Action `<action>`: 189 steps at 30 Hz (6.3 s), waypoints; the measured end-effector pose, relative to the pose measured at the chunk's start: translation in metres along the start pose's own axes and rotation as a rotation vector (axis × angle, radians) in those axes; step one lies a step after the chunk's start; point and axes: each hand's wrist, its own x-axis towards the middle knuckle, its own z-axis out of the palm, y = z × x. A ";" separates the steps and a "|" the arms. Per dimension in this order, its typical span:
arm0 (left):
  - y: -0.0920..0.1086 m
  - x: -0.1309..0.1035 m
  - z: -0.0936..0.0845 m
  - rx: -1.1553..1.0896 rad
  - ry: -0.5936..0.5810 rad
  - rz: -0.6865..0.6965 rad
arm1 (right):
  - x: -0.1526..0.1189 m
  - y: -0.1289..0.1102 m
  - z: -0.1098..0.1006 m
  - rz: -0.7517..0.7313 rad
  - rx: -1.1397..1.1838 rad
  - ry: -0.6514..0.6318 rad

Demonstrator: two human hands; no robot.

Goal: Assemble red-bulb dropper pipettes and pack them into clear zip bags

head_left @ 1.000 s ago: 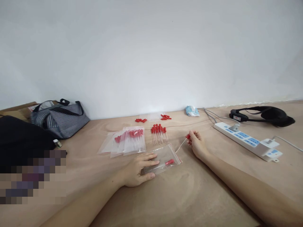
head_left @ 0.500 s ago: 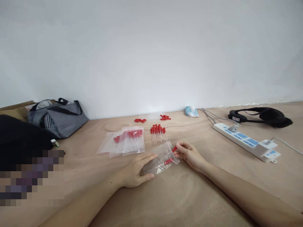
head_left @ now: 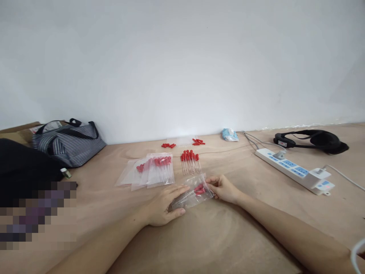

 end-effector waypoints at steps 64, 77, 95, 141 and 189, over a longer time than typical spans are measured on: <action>0.000 0.000 -0.001 0.056 -0.091 -0.010 | 0.016 0.000 -0.001 -0.004 0.142 -0.025; 0.001 0.000 -0.002 0.073 -0.119 -0.009 | 0.039 0.012 -0.011 -0.105 -0.060 0.204; 0.000 0.000 -0.003 0.039 -0.083 0.029 | 0.152 0.020 -0.011 -0.112 -0.304 0.318; 0.001 0.000 -0.003 0.053 -0.080 -0.008 | 0.028 0.009 -0.018 -0.129 0.511 0.437; 0.002 0.002 -0.006 0.091 -0.140 0.046 | 0.129 0.015 -0.017 -0.089 0.010 0.341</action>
